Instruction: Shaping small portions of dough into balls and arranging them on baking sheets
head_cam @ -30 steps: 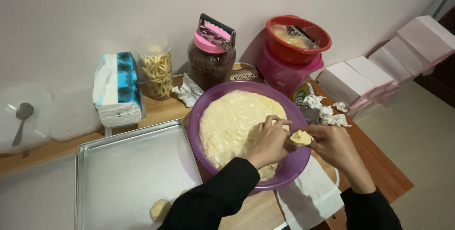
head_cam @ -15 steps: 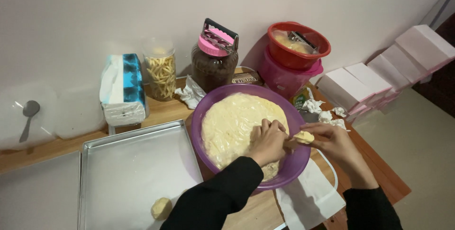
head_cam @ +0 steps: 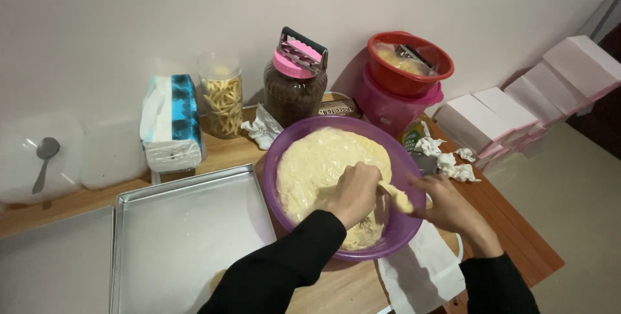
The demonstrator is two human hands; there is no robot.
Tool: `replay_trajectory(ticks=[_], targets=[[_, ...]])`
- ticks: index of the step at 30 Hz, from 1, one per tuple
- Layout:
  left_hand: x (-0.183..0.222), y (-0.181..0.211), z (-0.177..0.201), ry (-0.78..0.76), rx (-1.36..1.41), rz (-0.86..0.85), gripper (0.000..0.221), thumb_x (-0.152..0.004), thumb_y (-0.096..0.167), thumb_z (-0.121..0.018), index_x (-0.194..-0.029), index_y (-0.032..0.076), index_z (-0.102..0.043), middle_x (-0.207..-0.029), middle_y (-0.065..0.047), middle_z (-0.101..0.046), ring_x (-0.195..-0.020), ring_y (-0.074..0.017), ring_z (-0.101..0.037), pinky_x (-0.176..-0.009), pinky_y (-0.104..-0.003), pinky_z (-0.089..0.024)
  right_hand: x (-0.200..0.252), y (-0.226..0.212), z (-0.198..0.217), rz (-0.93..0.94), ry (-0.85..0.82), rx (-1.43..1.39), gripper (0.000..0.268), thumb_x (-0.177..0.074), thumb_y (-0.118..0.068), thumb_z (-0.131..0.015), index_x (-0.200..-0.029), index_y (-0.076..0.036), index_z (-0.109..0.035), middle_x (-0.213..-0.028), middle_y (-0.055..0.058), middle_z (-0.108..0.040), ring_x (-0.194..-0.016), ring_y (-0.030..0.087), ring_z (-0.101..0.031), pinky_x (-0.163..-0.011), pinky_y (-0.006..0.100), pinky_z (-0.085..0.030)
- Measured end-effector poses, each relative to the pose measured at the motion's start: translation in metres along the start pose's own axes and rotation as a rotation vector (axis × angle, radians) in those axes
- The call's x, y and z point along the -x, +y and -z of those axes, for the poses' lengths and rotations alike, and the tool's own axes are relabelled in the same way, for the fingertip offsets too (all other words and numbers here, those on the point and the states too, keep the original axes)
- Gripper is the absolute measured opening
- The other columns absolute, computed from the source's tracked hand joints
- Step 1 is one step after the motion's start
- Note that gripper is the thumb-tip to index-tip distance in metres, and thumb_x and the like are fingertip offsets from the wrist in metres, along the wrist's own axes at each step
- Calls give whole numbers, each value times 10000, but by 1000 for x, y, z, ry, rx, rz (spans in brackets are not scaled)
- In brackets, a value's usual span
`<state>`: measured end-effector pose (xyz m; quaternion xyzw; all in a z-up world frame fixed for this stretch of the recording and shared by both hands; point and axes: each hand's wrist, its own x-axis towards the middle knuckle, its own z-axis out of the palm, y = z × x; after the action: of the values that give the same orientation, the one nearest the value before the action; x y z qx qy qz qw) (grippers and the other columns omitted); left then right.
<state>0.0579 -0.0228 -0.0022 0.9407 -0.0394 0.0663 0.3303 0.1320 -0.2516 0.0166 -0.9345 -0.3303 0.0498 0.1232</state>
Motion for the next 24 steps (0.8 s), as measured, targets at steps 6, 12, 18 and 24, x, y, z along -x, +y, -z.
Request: replay_trajectory(ticks=[6, 12, 18, 24], targets=[[-21, -11, -1, 38, 122, 96, 133, -858, -14, -701, -966, -64, -762, -878, -327, -709, -914, -578, -715, -730, -609, -623, 12, -38, 24, 31, 27, -32, 797, -665, -373, -943, -1385, -184, -655, -1237, 143, -733, -1229, 413, -630, -1019, 520, -541], [8, 34, 50, 47, 94, 115, 137, -805, -18, -724, -932, -46, -766, -889, -333, -693, -924, -579, -712, -715, -616, -627, -1, -77, -22, 14, 196, -310, 744, -722, -302, -911, -1366, -47, -640, -1086, 235, -728, -1001, 423, -736, -813, 491, -648], [14, 48, 64, -23, 159, 37, 149, -832, -99, -666, -956, -130, -742, -906, -383, -697, -922, -618, -692, -730, -605, -623, -23, -76, -25, -107, 262, -153, 590, -607, -362, -933, -1130, -201, -713, -801, 69, -775, -872, 326, -775, -722, 439, -632], [28, 58, 70, -144, 116, -102, 212, -822, -107, -637, -1022, -147, -696, -919, -373, -699, -911, -621, -684, -731, -652, -617, -34, -53, -39, -204, 281, -5, 341, -629, -284, -821, -959, -250, -742, -774, 39, -773, -893, 334, -755, -710, 544, -557]])
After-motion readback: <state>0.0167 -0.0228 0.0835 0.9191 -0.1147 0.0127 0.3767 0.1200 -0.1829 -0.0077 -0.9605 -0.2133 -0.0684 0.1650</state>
